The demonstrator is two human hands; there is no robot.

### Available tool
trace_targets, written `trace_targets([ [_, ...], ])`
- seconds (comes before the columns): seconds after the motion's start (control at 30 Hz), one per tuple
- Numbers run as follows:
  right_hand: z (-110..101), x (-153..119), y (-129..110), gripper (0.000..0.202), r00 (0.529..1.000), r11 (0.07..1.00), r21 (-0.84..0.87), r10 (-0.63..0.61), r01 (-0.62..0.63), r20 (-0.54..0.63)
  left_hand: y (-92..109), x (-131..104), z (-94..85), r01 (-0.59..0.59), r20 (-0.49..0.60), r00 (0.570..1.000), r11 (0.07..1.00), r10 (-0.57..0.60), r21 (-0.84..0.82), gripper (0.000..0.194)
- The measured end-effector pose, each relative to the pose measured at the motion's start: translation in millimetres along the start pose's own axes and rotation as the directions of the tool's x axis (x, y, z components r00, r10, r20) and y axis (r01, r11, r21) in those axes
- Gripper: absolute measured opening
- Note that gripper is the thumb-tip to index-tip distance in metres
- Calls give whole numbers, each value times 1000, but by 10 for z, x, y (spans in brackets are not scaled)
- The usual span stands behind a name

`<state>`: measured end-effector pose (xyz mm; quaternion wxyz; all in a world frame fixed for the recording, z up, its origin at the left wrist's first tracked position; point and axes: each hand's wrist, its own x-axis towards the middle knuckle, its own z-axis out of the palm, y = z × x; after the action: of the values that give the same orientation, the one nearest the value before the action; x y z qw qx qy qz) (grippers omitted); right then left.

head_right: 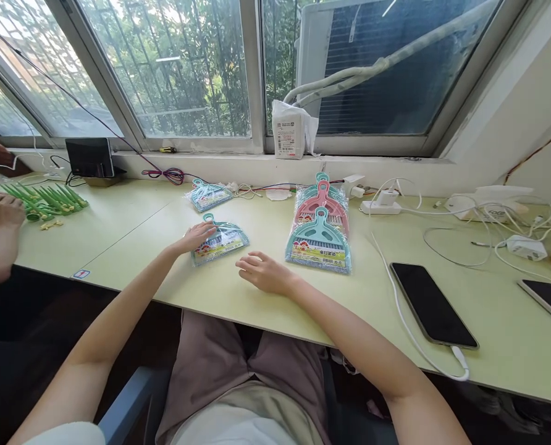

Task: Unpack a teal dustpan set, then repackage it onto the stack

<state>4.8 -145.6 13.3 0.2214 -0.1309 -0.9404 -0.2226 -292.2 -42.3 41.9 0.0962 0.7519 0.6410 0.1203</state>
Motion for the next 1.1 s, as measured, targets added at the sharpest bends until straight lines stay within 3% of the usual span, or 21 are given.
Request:
trace_targets([
  [0.13, 50, 30, -22, 41, 988, 988, 27, 154, -154, 13, -188, 258, -51, 239, -79, 968, 971, -239, -7, 79],
  [0.2, 122, 119, -47, 51, 959, 958, 45, 281, -282, 22, -233, 375, -73, 278, -47, 958, 958, -282, -70, 88],
  [0.37, 400, 515, -107, 52, 841, 833, 120, 537, -541, 65, -83, 633, -7, 280, 98, 960, 871, -263, -403, 76],
  [0.5, 467, 631, -107, 27, 836, 826, 134, 537, -548, 108, 94, 661, 119, 218, 170, 975, 791, -146, -571, 34],
  [0.6, 378, 538, -94, 24, 865, 861, 98, 491, -500, 103, 90, 596, 159, 189, 169, 980, 728, -101, -659, 25],
  [0.7, 293, 467, -89, 25, 869, 870, 87, 470, -485, 154, -3, 546, 156, 212, 164, 977, 553, -137, -805, 18],
  [0.83, 312, 488, -86, 26, 826, 819, 135, 531, -558, 188, -88, 542, 148, 143, 92, 981, 318, -171, -937, 21],
  [0.9, 366, 491, -59, 28, 769, 734, 231, 614, -639, 175, -79, 544, 144, 92, 51, 981, 219, -186, -972, 21],
  [0.97, 430, 468, -4, 31, 677, 592, 369, 718, -716, 162, -39, 533, 137, 35, 15, 984, 109, -178, -993, 18],
  [1.03, 490, 429, 71, 32, 550, 393, 535, 818, -748, 168, 18, 513, 132, -11, -15, 988, 29, -151, -1000, 14],
  [1.1, 532, 390, 140, 31, 417, 146, 713, 882, -686, 220, 76, 492, 140, -31, -32, 992, 5, -125, -999, 14],
])
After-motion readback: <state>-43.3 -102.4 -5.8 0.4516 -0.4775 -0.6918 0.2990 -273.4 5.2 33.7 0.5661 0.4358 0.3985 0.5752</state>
